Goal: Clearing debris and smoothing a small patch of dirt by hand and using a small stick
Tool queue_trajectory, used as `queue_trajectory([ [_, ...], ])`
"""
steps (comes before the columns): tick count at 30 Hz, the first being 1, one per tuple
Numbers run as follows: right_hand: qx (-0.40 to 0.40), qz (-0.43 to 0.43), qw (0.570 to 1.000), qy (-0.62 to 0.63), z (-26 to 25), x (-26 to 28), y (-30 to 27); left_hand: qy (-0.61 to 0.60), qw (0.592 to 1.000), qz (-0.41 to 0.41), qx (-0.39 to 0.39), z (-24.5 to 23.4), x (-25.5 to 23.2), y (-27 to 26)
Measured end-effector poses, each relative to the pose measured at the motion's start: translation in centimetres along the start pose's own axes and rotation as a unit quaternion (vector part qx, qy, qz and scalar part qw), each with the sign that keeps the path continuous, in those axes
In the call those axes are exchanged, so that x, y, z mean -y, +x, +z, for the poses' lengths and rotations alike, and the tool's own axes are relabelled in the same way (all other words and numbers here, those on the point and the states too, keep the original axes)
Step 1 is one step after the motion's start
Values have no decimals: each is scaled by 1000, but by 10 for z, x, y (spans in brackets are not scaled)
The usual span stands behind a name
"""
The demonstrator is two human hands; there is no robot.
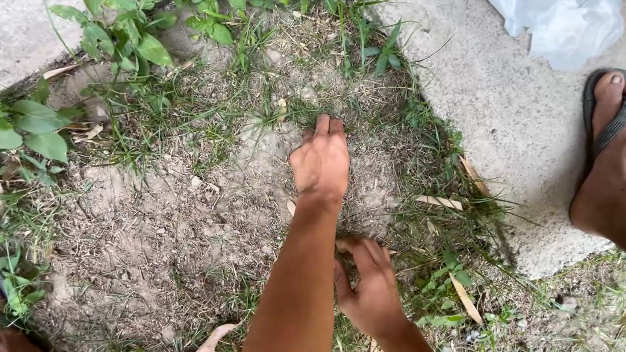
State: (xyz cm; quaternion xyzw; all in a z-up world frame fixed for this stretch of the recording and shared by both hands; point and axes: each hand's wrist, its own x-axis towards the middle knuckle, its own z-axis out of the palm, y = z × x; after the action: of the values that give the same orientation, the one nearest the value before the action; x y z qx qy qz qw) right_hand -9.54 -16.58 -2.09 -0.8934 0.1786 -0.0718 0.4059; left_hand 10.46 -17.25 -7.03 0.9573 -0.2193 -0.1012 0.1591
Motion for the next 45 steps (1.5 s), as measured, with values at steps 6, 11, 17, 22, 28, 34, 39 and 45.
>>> queue_trajectory([
  [6, -27, 16, 999, 2, 2, -9, 3, 40, 999, 10, 10, 1, 0, 4],
  [11, -8, 31, 995, -97, -5, -7, 18, 36, 999, 5, -1, 8, 1, 4],
  [17, 76, 37, 966, -243, 6, -36, 36, 40, 998, 25, -50, 27, 6, 5],
  [22, 165, 74, 942, -284, 2, -32, 45, 30, 999, 14, -29, 39, 7, 4],
  [28, 219, 95, 925, -295, 0, -24, 53, -3, 999, -19, -30, 31, 4, -1],
  [34, 229, 85, 914, -325, 6, -24, 54, -49, 993, -28, -106, 37, 5, -3],
  [39, 225, 139, 931, -253, 3, -15, 59, -247, 954, -169, -5, 3, 0, -6],
  [45, 261, 141, 906, -303, 1, -7, 65, -182, 979, -26, -86, -5, 11, -41],
])
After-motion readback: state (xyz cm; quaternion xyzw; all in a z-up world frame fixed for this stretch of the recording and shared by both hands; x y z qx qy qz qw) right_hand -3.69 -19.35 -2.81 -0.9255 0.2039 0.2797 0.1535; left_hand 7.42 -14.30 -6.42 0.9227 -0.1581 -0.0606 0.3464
